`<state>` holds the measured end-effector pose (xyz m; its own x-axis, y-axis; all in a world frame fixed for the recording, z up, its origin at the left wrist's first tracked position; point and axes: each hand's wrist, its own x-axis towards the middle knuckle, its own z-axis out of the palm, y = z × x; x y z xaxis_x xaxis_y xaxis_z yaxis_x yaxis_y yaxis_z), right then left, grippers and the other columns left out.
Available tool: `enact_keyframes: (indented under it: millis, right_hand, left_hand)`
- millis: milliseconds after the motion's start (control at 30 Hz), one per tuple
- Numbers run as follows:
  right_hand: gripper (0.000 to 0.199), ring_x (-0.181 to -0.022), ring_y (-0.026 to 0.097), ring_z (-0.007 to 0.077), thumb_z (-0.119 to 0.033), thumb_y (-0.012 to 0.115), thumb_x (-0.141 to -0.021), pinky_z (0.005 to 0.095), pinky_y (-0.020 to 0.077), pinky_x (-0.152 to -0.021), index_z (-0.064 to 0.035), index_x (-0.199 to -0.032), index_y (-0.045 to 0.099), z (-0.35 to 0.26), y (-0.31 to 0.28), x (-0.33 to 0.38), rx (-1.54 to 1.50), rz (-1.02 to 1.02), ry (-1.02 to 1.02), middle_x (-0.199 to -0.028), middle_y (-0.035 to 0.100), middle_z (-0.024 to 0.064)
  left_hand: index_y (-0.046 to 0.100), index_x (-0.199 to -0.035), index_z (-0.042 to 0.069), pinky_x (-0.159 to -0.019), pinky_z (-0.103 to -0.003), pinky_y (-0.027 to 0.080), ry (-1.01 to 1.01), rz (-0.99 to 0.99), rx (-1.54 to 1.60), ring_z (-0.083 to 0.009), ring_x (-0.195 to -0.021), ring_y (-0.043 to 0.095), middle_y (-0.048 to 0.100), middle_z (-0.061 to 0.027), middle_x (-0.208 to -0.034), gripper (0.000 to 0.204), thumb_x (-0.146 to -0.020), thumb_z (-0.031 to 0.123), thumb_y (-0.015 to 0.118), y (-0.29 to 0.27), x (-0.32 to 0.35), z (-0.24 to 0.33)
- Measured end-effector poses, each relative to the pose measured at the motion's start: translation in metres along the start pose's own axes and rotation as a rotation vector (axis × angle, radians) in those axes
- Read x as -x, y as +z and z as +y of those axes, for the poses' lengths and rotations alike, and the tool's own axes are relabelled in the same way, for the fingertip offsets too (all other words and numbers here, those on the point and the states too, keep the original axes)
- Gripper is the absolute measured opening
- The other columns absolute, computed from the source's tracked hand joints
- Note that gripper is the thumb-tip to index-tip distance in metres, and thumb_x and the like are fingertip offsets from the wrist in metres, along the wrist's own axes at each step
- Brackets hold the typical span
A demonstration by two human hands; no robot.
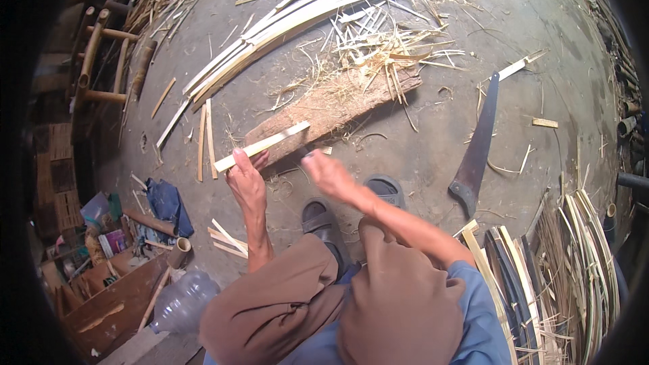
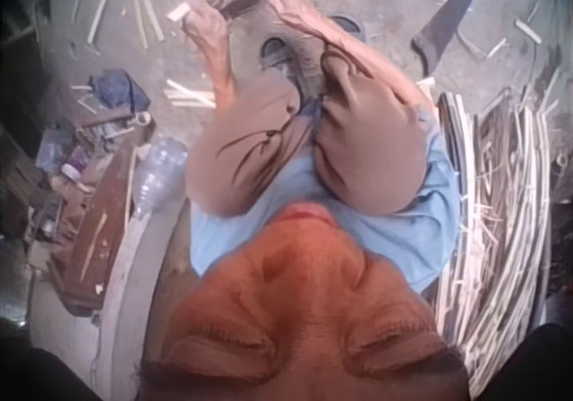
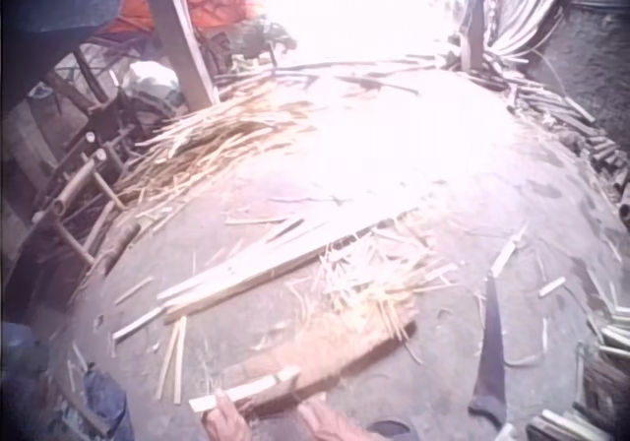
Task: The person sits on the floor and uses a knife to shave thin strips of bamboo. They repeatedly hold a bamboo strip against a wooden block and scrape the knife along its length to remove thin layers, creating shavings.
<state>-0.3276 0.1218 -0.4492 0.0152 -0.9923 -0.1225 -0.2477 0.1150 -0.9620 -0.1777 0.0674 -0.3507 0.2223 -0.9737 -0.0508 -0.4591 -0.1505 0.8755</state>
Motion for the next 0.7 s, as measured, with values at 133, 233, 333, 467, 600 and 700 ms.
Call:
enact_keyframes:
  millis: [133, 233, 333, 467, 600, 700]
  right_hand:
    - [0.032, -0.067, 0.061, 0.0484, -0.035, 0.046, -0.105, 0.0538, 0.0446, -0.059, -0.0035, -0.104, 0.050, -0.032, -0.016, 0.012, -0.010, -0.242, 0.080, -0.071, 0.060, 0.0257]
    - [0.030, -0.065, 0.060, 0.0491, -0.034, 0.047, -0.104, 0.0551, 0.0432, -0.059, -0.0040, -0.104, 0.047, -0.034, -0.009, 0.008, 0.015, -0.189, -0.062, -0.068, 0.057, 0.0271]
    - [0.030, -0.069, 0.058, 0.0514, -0.034, 0.048, -0.103, 0.0573, 0.0432, -0.060, -0.0040, -0.104, 0.046, 0.005, -0.014, -0.003, -0.023, -0.152, 0.120, -0.068, 0.057, 0.0273]
    - [0.032, -0.070, 0.060, 0.0497, -0.033, 0.047, -0.104, 0.0558, 0.0450, -0.060, -0.0027, -0.095, 0.050, -0.061, -0.001, 0.008, 0.051, -0.262, -0.062, -0.068, 0.058, 0.0272]
    - [0.026, -0.073, 0.060, 0.0511, -0.033, 0.050, -0.103, 0.0560, 0.0453, -0.061, -0.0068, -0.100, 0.052, 0.046, -0.031, -0.016, 0.174, -0.088, 0.202, -0.072, 0.061, 0.0264]
    - [0.027, -0.073, 0.062, 0.0497, -0.033, 0.049, -0.103, 0.0539, 0.0467, -0.062, -0.0058, -0.100, 0.052, -0.012, 0.003, 0.003, 0.134, -0.081, -0.090, -0.073, 0.061, 0.0251]
  left_hand:
    - [0.059, -0.108, -0.017, -0.078, -0.036, 0.062, -0.037, 0.053, 0.008, -0.0272, -0.086, 0.073, 0.071, -0.0224, -0.094, 0.059, -0.110, 0.035, 0.032, -0.018, 0.005, -0.016]
    - [0.057, -0.108, -0.018, -0.080, -0.038, 0.062, 0.005, 0.020, -0.002, -0.0303, -0.088, 0.073, 0.070, -0.0246, -0.093, 0.059, -0.110, 0.035, 0.031, -0.016, 0.004, -0.018]
    - [0.056, -0.111, -0.017, -0.081, -0.038, 0.062, -0.068, 0.019, 0.206, -0.0303, -0.089, 0.073, 0.069, -0.0255, -0.097, 0.059, -0.110, 0.036, 0.030, -0.004, 0.008, -0.013]
    - [0.054, -0.109, -0.018, -0.078, -0.038, 0.062, -0.050, 0.074, 0.162, -0.0329, -0.088, 0.073, 0.068, -0.0280, -0.096, 0.058, -0.110, 0.035, 0.030, -0.017, 0.003, -0.010]
    - [0.056, -0.102, -0.017, -0.074, -0.034, 0.063, -0.033, 0.070, 0.236, -0.0270, -0.079, 0.074, 0.071, -0.0234, -0.088, 0.050, -0.109, 0.027, 0.035, 0.003, 0.004, -0.006]
    - [0.057, -0.101, -0.017, -0.073, -0.034, 0.063, -0.061, 0.109, 0.238, -0.0271, -0.080, 0.074, 0.071, -0.0233, -0.089, 0.052, -0.109, 0.029, 0.034, -0.018, -0.001, -0.017]
